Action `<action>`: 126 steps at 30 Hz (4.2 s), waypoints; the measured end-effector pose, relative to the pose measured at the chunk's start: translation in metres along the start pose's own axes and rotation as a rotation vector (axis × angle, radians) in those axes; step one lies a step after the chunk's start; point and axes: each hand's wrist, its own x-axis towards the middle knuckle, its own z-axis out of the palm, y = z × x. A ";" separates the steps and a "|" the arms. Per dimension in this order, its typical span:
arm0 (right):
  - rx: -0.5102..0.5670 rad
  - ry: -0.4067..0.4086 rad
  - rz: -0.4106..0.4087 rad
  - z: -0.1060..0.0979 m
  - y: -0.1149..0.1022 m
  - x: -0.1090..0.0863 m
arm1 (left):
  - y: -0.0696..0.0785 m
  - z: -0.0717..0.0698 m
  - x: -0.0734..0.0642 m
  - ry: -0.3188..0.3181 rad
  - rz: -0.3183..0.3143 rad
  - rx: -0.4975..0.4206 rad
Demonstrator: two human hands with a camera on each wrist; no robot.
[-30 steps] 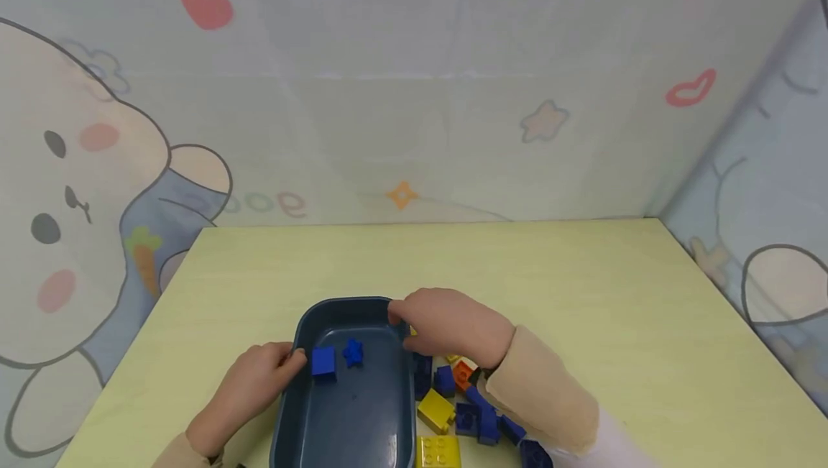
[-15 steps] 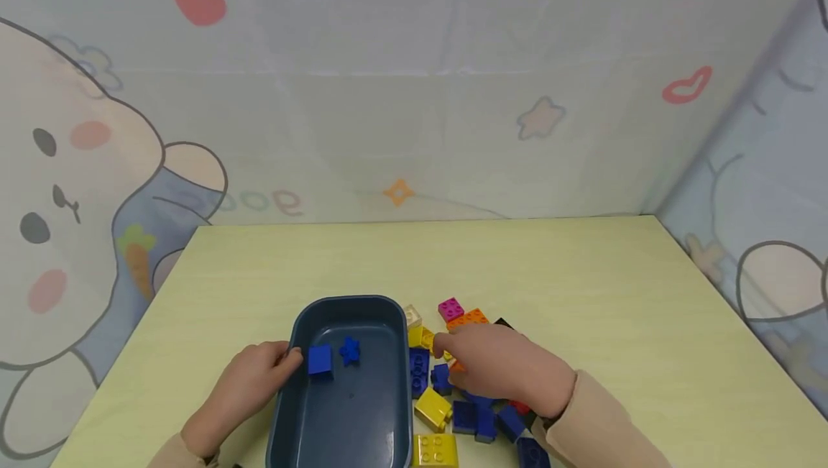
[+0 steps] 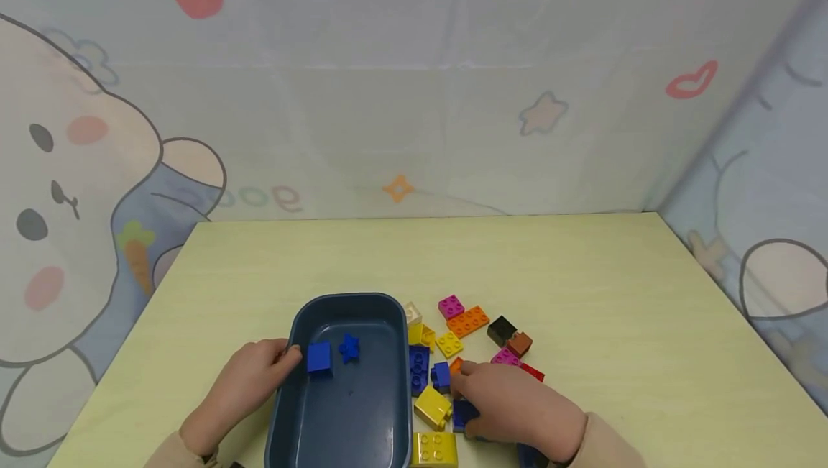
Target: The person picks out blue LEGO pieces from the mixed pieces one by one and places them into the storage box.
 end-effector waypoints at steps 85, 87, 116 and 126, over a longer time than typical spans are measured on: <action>-0.266 0.370 -0.558 -0.088 -0.097 0.044 | 0.000 0.006 0.009 0.027 0.030 -0.009; -0.274 0.347 -0.556 -0.087 -0.101 0.049 | 0.000 0.007 0.009 0.026 0.034 -0.013; -0.471 0.000 -0.417 -0.025 -0.123 0.098 | 0.018 0.016 0.016 0.073 0.099 0.011; -0.522 -0.031 -0.385 -0.016 -0.129 0.104 | 0.015 0.014 0.014 0.078 0.088 0.022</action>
